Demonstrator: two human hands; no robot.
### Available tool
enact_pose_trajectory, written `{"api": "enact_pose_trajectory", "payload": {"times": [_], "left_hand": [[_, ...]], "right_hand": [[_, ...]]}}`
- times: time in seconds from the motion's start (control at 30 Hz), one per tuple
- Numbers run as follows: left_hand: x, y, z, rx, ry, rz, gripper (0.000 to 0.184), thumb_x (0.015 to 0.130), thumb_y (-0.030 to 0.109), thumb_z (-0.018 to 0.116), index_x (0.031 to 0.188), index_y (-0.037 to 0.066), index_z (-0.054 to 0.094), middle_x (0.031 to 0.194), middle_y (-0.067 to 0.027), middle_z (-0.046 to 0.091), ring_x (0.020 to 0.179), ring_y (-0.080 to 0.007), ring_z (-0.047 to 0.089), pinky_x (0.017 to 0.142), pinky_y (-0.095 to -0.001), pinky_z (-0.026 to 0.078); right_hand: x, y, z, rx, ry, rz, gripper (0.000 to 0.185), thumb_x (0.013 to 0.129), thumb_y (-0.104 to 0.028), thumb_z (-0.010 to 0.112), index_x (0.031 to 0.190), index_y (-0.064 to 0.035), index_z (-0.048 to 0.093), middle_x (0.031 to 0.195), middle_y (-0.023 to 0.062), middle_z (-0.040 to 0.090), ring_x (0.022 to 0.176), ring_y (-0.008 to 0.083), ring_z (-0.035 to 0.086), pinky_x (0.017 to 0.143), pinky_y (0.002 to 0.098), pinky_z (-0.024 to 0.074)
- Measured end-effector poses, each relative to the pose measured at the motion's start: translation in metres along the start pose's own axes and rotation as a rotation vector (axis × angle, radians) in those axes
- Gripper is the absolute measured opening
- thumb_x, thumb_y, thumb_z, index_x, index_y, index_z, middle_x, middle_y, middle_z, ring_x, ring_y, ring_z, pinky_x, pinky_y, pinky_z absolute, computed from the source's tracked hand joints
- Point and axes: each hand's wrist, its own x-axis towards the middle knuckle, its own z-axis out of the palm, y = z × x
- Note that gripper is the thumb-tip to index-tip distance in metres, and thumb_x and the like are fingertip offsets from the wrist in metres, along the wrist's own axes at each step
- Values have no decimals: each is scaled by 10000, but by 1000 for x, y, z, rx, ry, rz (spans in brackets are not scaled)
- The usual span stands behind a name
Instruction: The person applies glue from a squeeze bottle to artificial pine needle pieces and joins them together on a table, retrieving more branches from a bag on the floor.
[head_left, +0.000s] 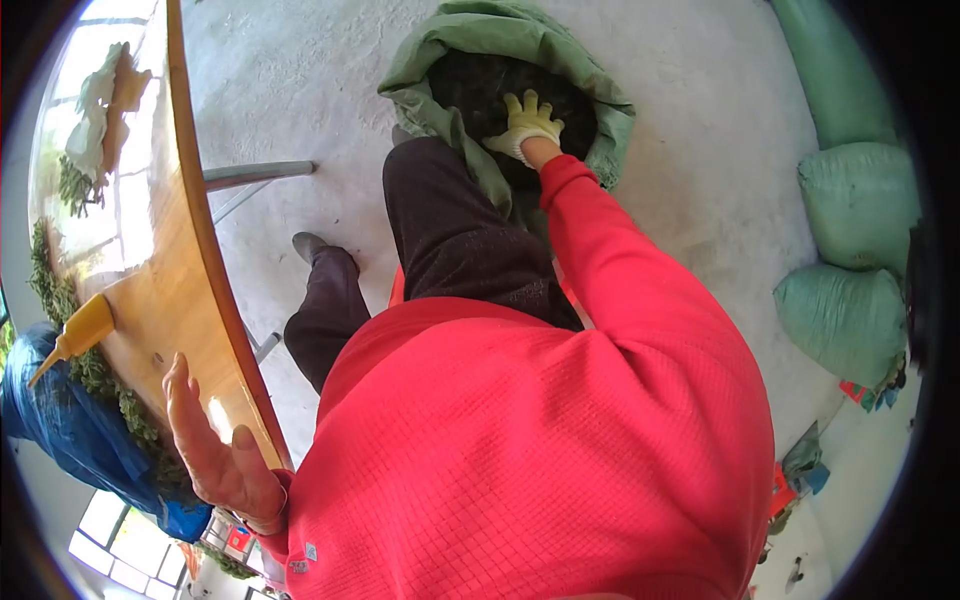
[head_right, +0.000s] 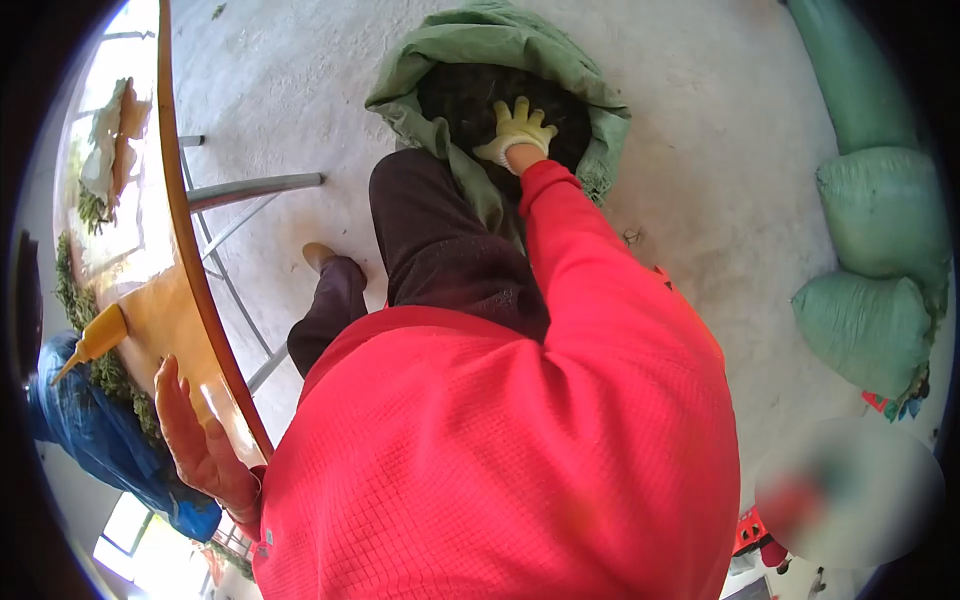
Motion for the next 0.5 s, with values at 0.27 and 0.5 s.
{"api": "enact_pose_trajectory", "payload": {"times": [0.27, 0.5], "left_hand": [[-11, -3, -4, -101, 1, 44, 582, 950, 253, 571, 1431, -42, 431, 1418, -244, 498, 1376, -359, 420, 1103, -511, 349], [-36, -9, -20, -134, 36, 64, 566, 957, 266, 579, 1414, -45, 457, 1391, -244, 526, 1356, -359, 445, 1090, -511, 366]], "right_hand": [[-30, 15, -44, 126, 225, -56, 900, 761, -689, 634, 1464, -171, 416, 1498, 110, 397, 1367, 318, 389, 1083, 487, 353], [-39, 33, -29, 375, 530, -152, 606, 913, -541, 556, 1329, -101, 571, 1386, 119, 562, 1275, 291, 525, 1069, 367, 401]]}}
